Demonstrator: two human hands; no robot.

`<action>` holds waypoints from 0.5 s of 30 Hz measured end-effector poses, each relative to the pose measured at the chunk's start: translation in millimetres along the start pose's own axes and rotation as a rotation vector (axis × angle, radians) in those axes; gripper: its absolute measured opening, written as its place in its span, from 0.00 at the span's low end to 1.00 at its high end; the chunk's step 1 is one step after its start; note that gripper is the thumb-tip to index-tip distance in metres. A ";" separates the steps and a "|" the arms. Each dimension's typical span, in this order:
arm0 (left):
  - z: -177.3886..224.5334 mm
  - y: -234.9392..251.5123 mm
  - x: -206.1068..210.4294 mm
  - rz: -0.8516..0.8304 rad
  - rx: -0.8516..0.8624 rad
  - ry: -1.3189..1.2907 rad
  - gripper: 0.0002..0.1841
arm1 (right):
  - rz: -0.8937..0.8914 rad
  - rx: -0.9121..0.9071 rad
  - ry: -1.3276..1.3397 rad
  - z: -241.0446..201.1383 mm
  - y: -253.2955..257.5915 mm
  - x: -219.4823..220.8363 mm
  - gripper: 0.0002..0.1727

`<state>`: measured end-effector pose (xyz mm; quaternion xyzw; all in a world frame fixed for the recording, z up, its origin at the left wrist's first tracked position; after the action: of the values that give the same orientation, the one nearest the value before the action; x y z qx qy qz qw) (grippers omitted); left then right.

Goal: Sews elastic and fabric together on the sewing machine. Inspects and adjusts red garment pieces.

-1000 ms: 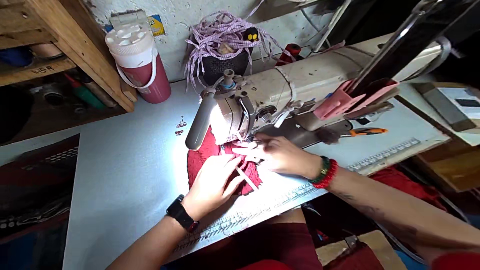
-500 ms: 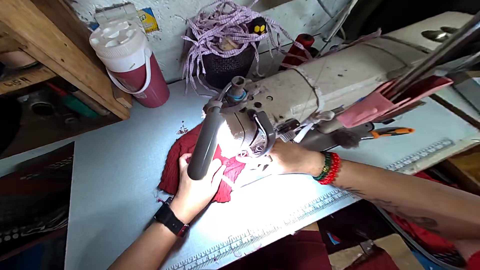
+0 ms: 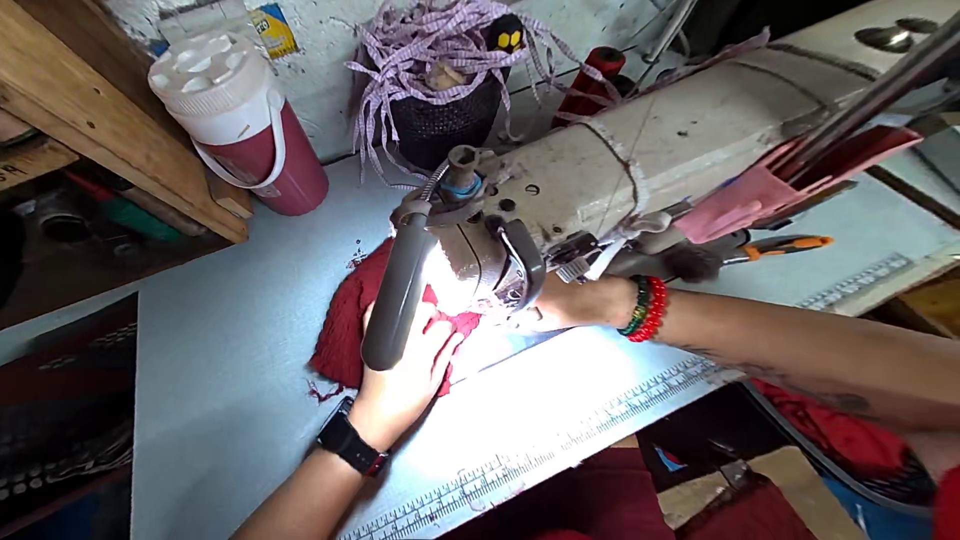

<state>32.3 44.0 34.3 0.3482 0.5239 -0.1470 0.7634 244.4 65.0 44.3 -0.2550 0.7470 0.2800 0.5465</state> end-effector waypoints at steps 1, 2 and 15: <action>-2.4 -2.3 3.6 -0.003 0.013 -0.008 0.14 | -0.021 0.018 0.009 0.3 -0.8 -1.5 0.11; -9.5 -2.0 5.5 -0.009 0.002 -0.015 0.14 | -0.043 0.042 0.002 3.2 -1.1 -0.8 0.10; -61.8 -116.8 -69.5 0.064 -0.387 0.175 0.19 | 0.069 0.144 -0.121 -52.2 -32.4 3.0 0.09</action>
<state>-108.0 -6.8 40.0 0.2229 0.5953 0.0114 0.7719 230.6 5.3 49.7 -0.1717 0.7393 0.2590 0.5974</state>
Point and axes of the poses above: each hand's wrist, its own y-axis towards the middle knuckle, its own x-axis out of the palm, z = x × y, the point moved 5 cm from there along y, towards the middle knuckle, and after that the axes turned 2 degrees about x, right-handed, at the moved point
